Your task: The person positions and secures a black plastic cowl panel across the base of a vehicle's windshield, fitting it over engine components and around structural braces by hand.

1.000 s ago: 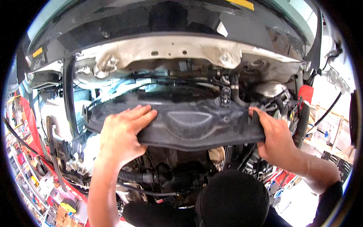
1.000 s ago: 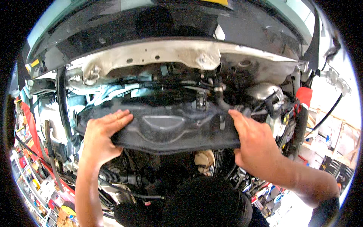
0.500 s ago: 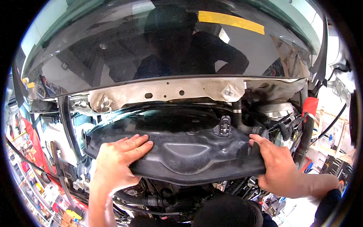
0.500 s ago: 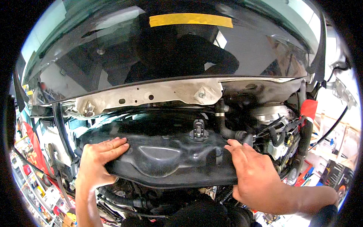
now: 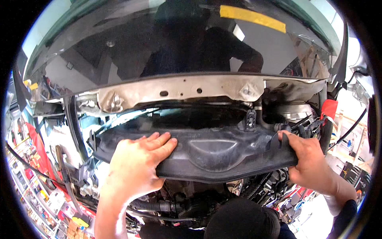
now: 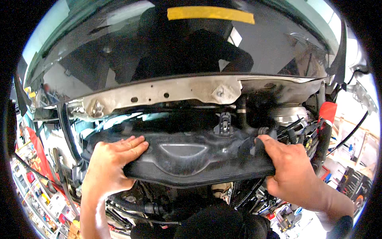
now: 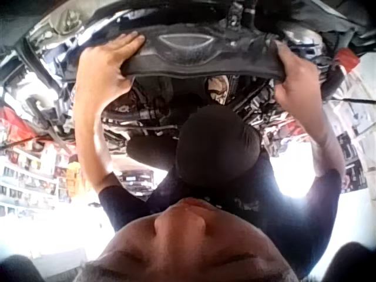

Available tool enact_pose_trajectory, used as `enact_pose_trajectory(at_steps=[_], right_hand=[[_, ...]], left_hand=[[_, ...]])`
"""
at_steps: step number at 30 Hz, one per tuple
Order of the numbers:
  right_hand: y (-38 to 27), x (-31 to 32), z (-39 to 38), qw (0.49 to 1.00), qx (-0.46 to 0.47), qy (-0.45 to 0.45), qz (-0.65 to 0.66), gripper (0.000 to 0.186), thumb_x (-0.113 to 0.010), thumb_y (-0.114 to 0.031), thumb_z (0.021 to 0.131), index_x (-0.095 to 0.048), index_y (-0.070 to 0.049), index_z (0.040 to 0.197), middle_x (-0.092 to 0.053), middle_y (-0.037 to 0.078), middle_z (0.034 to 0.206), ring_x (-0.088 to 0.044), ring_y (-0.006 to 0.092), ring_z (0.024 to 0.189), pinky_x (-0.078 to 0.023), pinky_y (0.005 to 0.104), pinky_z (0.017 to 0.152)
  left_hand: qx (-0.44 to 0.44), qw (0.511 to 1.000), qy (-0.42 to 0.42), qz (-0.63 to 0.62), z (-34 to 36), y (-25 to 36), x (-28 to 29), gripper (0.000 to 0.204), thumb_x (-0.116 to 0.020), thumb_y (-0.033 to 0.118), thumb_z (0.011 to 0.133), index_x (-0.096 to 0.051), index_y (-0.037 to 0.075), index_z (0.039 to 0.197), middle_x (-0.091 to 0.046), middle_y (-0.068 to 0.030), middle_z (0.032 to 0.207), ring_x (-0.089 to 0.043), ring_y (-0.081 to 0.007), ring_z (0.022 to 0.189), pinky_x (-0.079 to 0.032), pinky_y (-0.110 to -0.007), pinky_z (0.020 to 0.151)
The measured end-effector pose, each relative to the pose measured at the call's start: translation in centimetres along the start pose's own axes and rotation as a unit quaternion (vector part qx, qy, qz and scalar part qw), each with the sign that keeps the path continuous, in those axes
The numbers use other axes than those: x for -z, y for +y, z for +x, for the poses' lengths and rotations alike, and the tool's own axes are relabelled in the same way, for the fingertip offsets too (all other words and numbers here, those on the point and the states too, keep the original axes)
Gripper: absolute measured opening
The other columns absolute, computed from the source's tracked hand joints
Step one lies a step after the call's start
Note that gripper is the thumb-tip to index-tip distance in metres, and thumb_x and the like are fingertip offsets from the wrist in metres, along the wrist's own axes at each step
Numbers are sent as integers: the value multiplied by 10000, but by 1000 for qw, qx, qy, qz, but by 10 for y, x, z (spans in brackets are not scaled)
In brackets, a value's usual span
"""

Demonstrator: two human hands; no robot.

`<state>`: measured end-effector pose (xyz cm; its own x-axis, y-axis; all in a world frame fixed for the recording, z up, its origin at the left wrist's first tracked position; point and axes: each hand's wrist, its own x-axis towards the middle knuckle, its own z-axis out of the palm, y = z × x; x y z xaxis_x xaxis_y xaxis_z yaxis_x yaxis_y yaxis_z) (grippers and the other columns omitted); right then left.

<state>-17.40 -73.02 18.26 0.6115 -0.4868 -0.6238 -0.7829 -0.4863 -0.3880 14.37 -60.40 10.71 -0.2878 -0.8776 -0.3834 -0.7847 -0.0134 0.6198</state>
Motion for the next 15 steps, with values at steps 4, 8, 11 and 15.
enact_pose_trajectory(at_steps=[4,8,11,15], right_hand=[[-3,13,14,999,-6,-45,-3,587,-566,-58,594,-504,78,1161,-631,230,1009,-613,402,879,-471,460,757],[-23,37,3,998,29,-50,-28,604,-579,-73,599,-499,91,1175,-630,231,1019,-631,378,868,-477,442,727],[-21,43,-25,998,-27,-50,-38,609,-577,-64,597,-495,105,1176,-627,249,1029,-632,384,875,-486,437,717],[15,9,-9,999,-19,-30,30,621,-586,-76,592,-494,90,1182,-644,237,991,-632,388,865,-485,443,725]], left_hand=[[2,1000,-2,-14,6,-9,7,694,-692,57,434,-675,28,1127,-647,-182,1175,-631,-304,1103,-511,-357,945],[10,999,-8,-49,-6,-9,25,720,-693,65,437,-665,23,1156,-648,-180,1176,-632,-282,1109,-500,-341,964],[-47,999,-21,-16,11,4,19,706,-694,75,457,-663,23,1161,-631,-182,1205,-625,-274,1122,-497,-339,973],[-14,998,-53,13,18,13,13,702,-719,110,491,-645,44,1187,-622,-173,1228,-625,-286,1112,-495,-358,976]])
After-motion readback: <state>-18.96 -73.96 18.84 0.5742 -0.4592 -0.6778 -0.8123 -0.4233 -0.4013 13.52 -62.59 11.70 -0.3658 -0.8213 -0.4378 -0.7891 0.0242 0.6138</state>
